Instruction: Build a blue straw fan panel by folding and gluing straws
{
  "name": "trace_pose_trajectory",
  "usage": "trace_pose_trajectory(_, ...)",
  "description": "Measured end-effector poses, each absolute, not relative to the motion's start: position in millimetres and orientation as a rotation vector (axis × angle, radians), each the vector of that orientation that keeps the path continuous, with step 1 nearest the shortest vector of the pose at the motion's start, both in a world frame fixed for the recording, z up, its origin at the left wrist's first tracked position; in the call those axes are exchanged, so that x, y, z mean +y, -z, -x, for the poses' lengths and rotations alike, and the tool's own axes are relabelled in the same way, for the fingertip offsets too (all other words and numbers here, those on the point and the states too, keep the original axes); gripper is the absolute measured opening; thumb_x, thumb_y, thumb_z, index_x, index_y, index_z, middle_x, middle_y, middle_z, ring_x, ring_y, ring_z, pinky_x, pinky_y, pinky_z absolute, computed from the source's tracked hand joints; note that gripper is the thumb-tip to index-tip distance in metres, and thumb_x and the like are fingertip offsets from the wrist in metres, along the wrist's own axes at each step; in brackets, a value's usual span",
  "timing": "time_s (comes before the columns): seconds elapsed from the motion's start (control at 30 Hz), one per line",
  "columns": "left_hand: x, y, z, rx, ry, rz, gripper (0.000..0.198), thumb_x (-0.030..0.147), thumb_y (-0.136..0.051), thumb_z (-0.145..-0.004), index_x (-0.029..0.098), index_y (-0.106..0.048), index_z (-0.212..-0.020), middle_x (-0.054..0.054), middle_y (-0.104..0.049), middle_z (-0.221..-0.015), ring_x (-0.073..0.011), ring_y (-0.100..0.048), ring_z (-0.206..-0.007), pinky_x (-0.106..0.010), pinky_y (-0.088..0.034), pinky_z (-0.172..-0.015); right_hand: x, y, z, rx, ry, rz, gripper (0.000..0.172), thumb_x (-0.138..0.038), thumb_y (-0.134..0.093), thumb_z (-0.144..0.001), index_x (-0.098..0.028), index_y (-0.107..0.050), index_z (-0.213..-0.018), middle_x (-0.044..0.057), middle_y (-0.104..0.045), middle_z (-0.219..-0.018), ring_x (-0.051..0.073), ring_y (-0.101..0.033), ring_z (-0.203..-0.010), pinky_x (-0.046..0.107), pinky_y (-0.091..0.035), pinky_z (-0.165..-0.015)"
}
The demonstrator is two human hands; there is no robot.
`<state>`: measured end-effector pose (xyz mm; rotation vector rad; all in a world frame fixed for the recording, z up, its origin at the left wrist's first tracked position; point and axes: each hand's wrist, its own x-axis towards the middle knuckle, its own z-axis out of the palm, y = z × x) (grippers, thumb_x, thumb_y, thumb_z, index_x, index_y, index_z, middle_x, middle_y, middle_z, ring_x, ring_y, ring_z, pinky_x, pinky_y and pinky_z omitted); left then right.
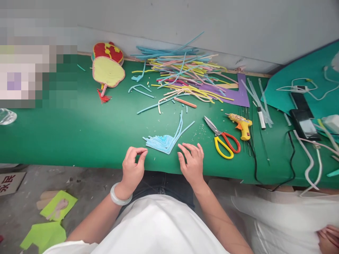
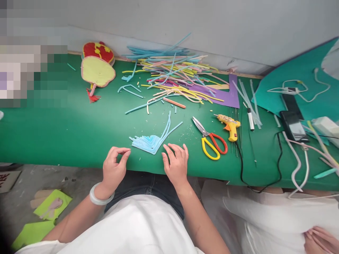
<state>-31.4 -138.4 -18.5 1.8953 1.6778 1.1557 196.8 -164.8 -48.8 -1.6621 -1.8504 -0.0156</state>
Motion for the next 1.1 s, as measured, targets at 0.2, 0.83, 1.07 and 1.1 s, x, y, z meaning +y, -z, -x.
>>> trace_pose_trajectory(0.2, -147.5, 16.1, 31.4, 1.652, -1.032, -1.624, 0.024, 0.040, -0.055, -0.095, 0.021, -0.069, -0.093, 0.001, -0.069, -0.070, -0.0137, -0.066, -0.064, -0.026, -0.053, -0.064, -159.7, 37.2, -168.4, -2.019, -0.010, 1.632, 0.042, -0.033, -0.050, -0.100, -0.024, -0.051, -0.141, 0.010, -0.062, -0.137, 0.025, -0.051, -0.131, 0.055, -0.021, -0.120)
trace_pose_trajectory(0.83, -165.7, 8.1, 37.2, 1.485, -1.131, -1.272, 0.036, 0.050, -0.050, -0.096, 0.018, -0.067, -0.096, 0.000, -0.067, -0.066, -0.0114, -0.060, -0.059, -0.023, -0.052, -0.061, -181.2, 44.4, -145.9, -2.296, -0.027, 1.617, 0.079, -0.061, -0.049, -0.093, -0.011, -0.034, -0.153, 0.018, -0.044, -0.153, 0.029, -0.035, -0.146, 0.062, -0.009, -0.121)
trace_pose_trajectory(1.07, -168.6, 6.4, 38.7, 1.459, -1.166, -1.229, 0.035, 0.050, -0.052, -0.096, 0.018, -0.067, -0.096, 0.000, -0.066, -0.066, -0.0113, -0.060, -0.059, -0.023, -0.051, -0.061, -176.2, 43.9, -135.3, -2.344, -0.062, 1.569, 0.082, -0.061, -0.053, -0.091, -0.012, -0.033, -0.154, 0.018, -0.043, -0.153, 0.030, -0.034, -0.146, 0.062, -0.010, -0.121)
trace_pose_trajectory(1.1, -169.1, 6.7, 39.2, 1.459, -1.170, -1.221, 0.036, 0.051, -0.052, -0.095, 0.018, -0.067, -0.095, 0.000, -0.066, -0.066, -0.0114, -0.060, -0.058, -0.023, -0.051, -0.061, -178.9, 45.0, -135.1, -2.342, -0.065, 1.556, 0.081, -0.060, -0.054, -0.091, -0.012, -0.034, -0.153, 0.018, -0.045, -0.153, 0.030, -0.035, -0.145, 0.062, -0.010, -0.121)
